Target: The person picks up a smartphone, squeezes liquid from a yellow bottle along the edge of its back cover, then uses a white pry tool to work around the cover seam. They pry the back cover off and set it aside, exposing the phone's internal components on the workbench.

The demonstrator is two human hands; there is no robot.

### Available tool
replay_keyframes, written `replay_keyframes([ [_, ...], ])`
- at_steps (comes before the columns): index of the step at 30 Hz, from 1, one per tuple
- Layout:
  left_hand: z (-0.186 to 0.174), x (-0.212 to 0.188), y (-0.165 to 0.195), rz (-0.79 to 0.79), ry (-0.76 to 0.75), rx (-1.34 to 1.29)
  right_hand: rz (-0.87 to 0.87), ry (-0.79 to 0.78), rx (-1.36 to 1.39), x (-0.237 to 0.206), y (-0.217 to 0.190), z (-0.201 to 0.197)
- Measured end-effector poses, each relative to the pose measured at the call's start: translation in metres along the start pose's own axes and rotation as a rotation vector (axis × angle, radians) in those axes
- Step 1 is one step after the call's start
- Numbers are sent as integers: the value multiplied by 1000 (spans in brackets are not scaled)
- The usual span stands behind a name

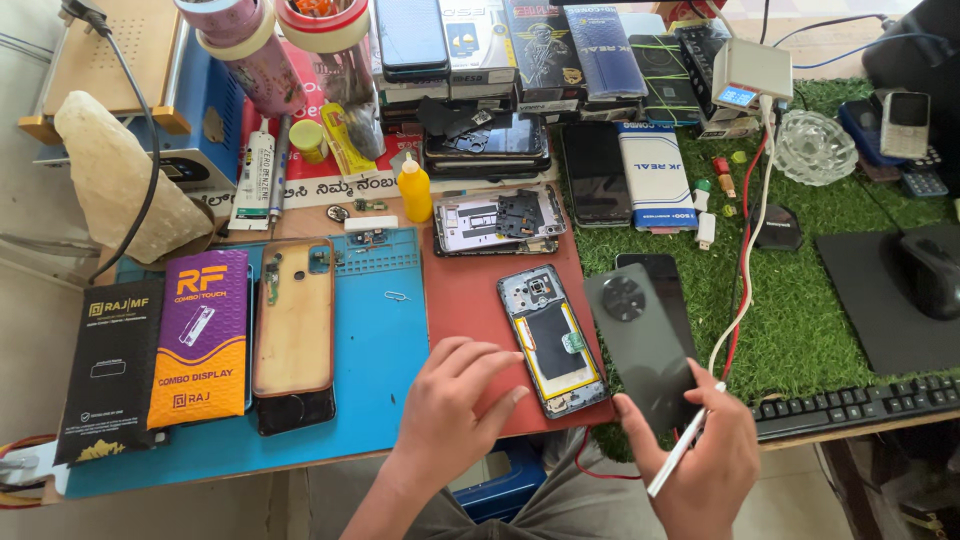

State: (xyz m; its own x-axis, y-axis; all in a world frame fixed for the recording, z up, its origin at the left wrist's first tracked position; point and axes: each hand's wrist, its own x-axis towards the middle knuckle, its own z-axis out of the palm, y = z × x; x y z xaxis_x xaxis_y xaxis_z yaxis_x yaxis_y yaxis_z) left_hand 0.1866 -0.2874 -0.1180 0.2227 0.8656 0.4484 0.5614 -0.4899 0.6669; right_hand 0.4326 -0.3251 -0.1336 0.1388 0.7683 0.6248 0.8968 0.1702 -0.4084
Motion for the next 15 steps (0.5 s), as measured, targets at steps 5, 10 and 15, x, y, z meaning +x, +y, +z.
replay_keyframes([
  [5,4,1,1,92,-67,127,25,17,-95,2,10,9],
  [10,8,-3,0,108,-75,182,50,-7,-175,5,23,16],
  [15,8,-8,-4,102,-91,185,27,9,-222,8,36,24],
])
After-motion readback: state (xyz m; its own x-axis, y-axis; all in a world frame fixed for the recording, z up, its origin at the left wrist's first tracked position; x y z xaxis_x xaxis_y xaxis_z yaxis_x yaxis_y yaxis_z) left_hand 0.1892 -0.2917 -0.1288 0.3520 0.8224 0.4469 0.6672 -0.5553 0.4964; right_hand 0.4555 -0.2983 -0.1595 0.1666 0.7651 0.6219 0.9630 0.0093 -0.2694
